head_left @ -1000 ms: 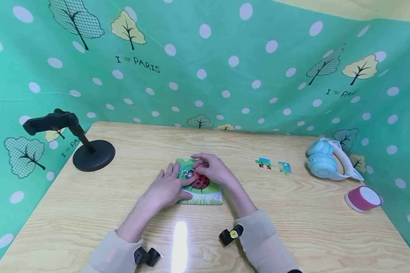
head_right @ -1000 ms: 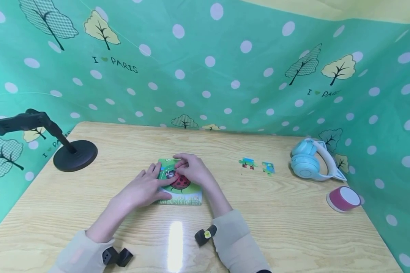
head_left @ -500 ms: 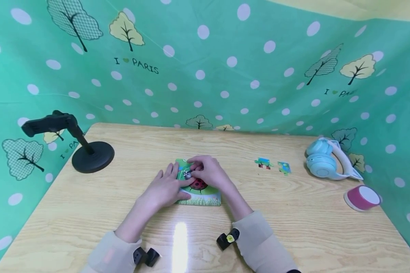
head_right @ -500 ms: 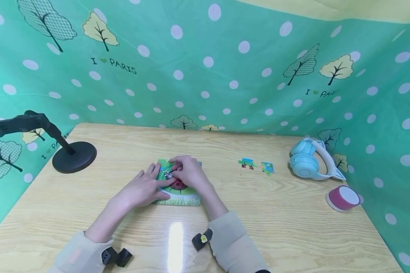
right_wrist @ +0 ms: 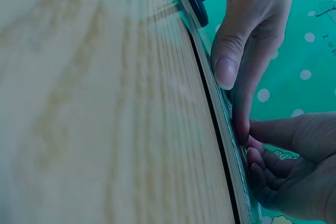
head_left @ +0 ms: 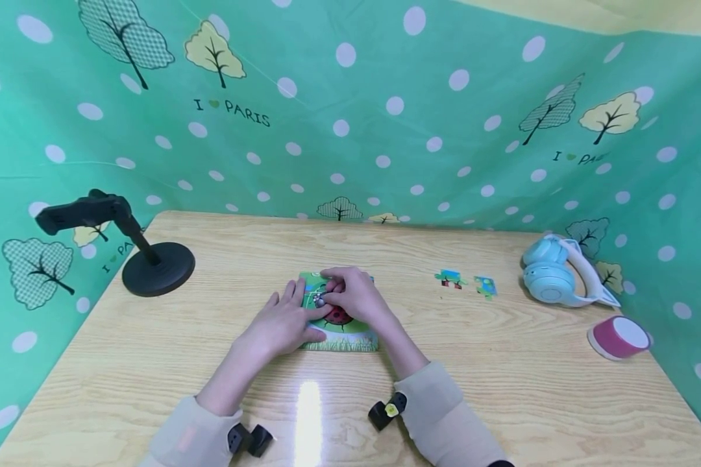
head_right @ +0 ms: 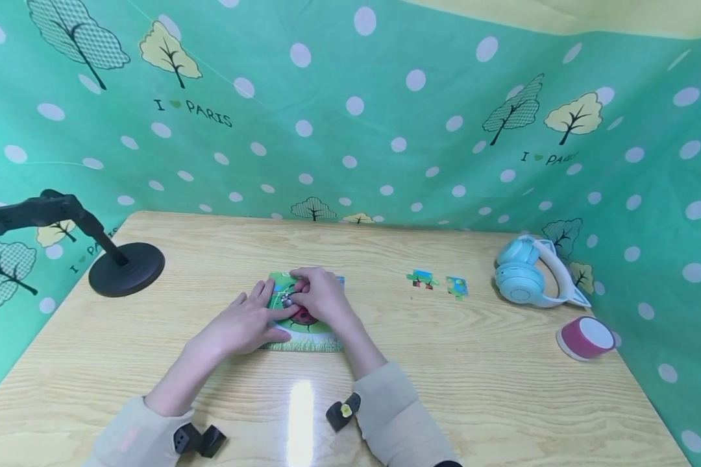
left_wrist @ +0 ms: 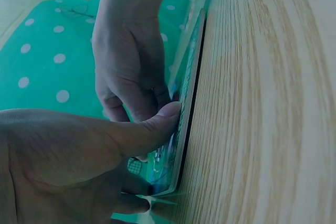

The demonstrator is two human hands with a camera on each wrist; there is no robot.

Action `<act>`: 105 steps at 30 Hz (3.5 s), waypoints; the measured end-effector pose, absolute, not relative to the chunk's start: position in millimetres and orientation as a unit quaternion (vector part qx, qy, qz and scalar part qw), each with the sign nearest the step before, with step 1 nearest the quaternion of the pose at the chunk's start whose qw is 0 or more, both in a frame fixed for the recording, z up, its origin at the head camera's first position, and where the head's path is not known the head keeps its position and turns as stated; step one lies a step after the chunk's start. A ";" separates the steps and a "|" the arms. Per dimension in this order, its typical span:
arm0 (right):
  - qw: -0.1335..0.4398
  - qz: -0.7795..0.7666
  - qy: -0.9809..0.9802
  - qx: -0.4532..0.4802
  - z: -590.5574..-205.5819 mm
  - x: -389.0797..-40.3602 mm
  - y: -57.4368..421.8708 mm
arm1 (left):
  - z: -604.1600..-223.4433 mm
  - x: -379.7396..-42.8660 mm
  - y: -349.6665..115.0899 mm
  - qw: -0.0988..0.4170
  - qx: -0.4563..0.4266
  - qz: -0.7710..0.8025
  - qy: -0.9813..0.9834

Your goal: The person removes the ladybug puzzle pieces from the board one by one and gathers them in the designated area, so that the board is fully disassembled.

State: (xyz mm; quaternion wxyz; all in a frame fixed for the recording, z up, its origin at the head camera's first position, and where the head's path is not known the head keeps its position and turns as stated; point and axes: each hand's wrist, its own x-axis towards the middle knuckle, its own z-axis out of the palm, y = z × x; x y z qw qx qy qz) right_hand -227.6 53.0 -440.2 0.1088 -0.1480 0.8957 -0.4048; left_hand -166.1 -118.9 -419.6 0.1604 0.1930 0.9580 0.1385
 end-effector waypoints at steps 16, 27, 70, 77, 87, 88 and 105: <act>0.101 -0.408 0.900 -0.116 -440.1 -227.3 51.0 | -420.3 -165.5 -118.9 0.157 0.188 0.145 0.959; 0.093 -0.403 0.904 -0.108 -441.4 -225.8 50.9 | -419.7 -168.9 -125.3 0.176 0.204 0.173 0.947; 0.082 -0.392 0.907 -0.127 -443.4 -221.4 46.6 | -414.0 -175.6 -147.7 0.225 0.235 0.207 0.923; 0.084 -0.387 0.910 -0.126 -441.9 -220.9 47.1 | -413.6 -176.0 -147.1 0.226 0.235 0.208 0.922; 0.086 -0.389 0.910 -0.116 -441.7 -222.5 47.8 | -412.6 -175.4 -145.9 0.227 0.231 0.208 0.923; 0.086 -0.389 0.910 -0.115 -441.8 -222.4 47.7 | -412.5 -175.3 -145.9 0.227 0.231 0.208 0.923; 0.086 -0.414 0.900 -0.103 -437.8 -224.0 51.3 | -413.7 -175.7 -145.7 0.229 0.230 0.205 0.923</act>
